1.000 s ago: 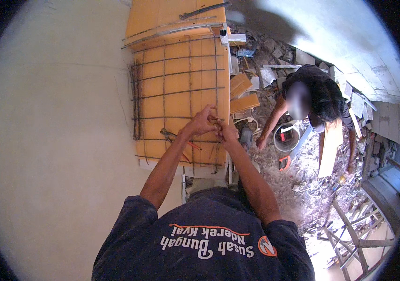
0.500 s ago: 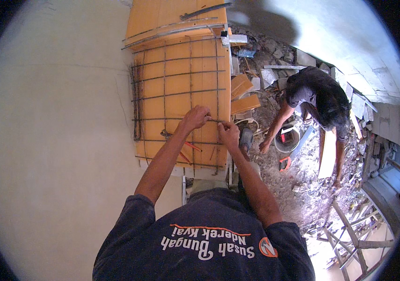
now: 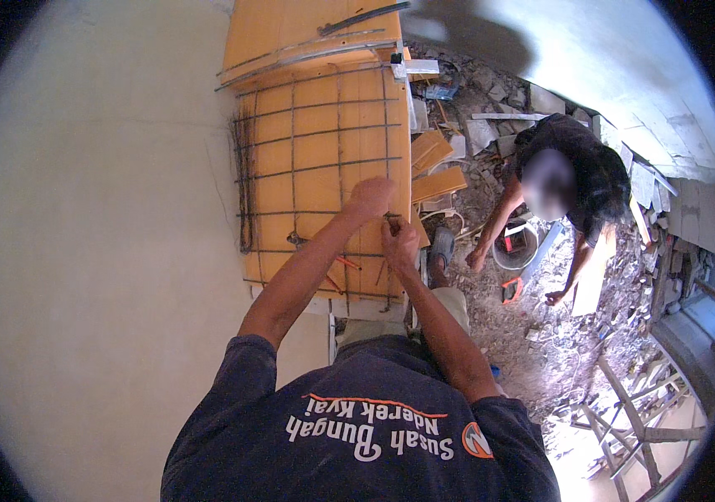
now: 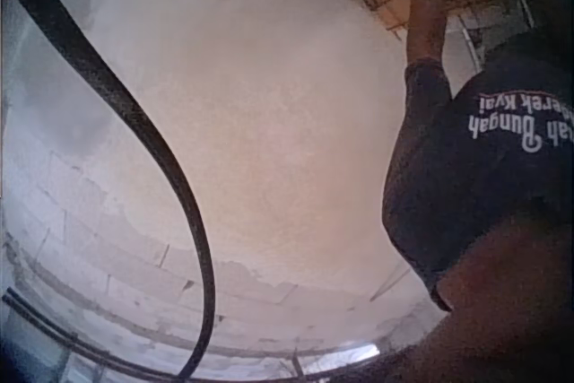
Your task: The person uses pliers to twist wire ties around the intersections of a metal rebar grid laid on a wooden board. They repeatedly bend the wire and secure the grid structure while another person works in the background.
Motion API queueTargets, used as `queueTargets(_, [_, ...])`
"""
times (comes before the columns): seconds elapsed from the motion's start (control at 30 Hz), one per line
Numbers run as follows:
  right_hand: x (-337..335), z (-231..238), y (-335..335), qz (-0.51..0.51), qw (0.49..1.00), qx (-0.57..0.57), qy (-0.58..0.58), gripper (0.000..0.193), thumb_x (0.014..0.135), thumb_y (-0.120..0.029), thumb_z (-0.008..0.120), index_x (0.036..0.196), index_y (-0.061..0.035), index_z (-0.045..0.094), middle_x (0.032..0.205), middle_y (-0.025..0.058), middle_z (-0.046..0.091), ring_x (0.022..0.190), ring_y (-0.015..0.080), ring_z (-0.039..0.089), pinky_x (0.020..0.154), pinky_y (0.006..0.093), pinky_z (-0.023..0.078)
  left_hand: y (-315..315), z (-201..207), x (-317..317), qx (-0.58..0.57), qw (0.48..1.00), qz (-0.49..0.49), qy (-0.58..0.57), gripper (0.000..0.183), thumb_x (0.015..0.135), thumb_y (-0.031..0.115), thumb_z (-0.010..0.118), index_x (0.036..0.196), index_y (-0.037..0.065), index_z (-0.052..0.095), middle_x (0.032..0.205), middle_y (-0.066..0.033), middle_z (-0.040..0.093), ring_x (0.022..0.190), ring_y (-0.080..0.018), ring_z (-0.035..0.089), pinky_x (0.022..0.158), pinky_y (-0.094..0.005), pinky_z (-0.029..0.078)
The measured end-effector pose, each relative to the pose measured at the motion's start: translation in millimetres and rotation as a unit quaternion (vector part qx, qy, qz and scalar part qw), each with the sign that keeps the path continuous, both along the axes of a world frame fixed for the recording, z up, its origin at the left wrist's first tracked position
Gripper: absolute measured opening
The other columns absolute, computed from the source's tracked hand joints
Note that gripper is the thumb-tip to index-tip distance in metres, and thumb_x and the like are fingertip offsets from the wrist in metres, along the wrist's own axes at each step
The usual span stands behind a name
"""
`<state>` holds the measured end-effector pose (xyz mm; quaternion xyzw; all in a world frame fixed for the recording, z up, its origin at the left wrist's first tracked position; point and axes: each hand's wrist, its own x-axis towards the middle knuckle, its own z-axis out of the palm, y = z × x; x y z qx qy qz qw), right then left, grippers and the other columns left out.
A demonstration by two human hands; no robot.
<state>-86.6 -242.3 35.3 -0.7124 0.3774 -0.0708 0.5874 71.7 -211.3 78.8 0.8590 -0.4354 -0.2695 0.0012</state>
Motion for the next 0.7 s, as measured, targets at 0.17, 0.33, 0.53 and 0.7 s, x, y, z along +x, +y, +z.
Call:
queueTargets(0.17, [2, -6, 0, -0.112, 0.954, 0.263, 0.088, 0.026, 0.09, -0.027, 0.068, 0.088, -0.0002, 0.071, 0.066, 0.0061, 0.062, 0.058, 0.0184, 0.062, 0.059, 0.0386, 0.055, -2, -2, 7, 0.003, 0.998, -0.006, 0.062, 0.016, 0.074, 0.009, 0.067, 0.087, 0.006, 0.073, 0.088, -0.0198, 0.071, 0.087, -0.0373, 0.07, 0.075, -0.0483, 0.057])
queueTargets(0.33, [9, 12, -13, -0.188, 0.852, 0.474, 0.115, 0.029, 0.089, -0.032, 0.069, 0.088, -0.0032, 0.07, 0.065, 0.0025, 0.055, 0.051, 0.0141, 0.051, 0.05, 0.0356, 0.056, 4, -13, 17, 0.004, 0.988, -0.07, 0.139, 0.016, 0.073, 0.01, 0.068, 0.088, 0.011, 0.075, 0.089, -0.016, 0.072, 0.086, -0.0353, 0.07, 0.075, -0.0464, 0.056])
queueTargets(0.53, [2, -5, 1, -0.155, 0.905, 0.391, 0.068, 0.032, 0.09, -0.036, 0.071, 0.092, -0.0041, 0.068, 0.066, 0.0024, 0.054, 0.051, 0.014, 0.052, 0.052, 0.0391, 0.056, -4, -1, 10, -0.048, 0.988, -0.033, 0.144, 0.02, 0.074, 0.009, 0.067, 0.093, 0.004, 0.064, 0.083, -0.0188, 0.07, 0.085, -0.0368, 0.07, 0.073, -0.0471, 0.055])
queueTargets(0.7, [4, -43, 21, -0.208, 0.938, 0.276, 0.013, 0.029, 0.09, -0.029, 0.072, 0.099, -0.0015, 0.069, 0.071, 0.0049, 0.061, 0.054, 0.0148, 0.06, 0.045, 0.033, 0.057, -45, 24, -62, -0.071, 0.993, -0.098, -0.009, 0.019, 0.077, 0.016, 0.069, 0.086, 0.001, 0.061, 0.08, -0.017, 0.069, 0.08, -0.0361, 0.069, 0.067, -0.0477, 0.053])
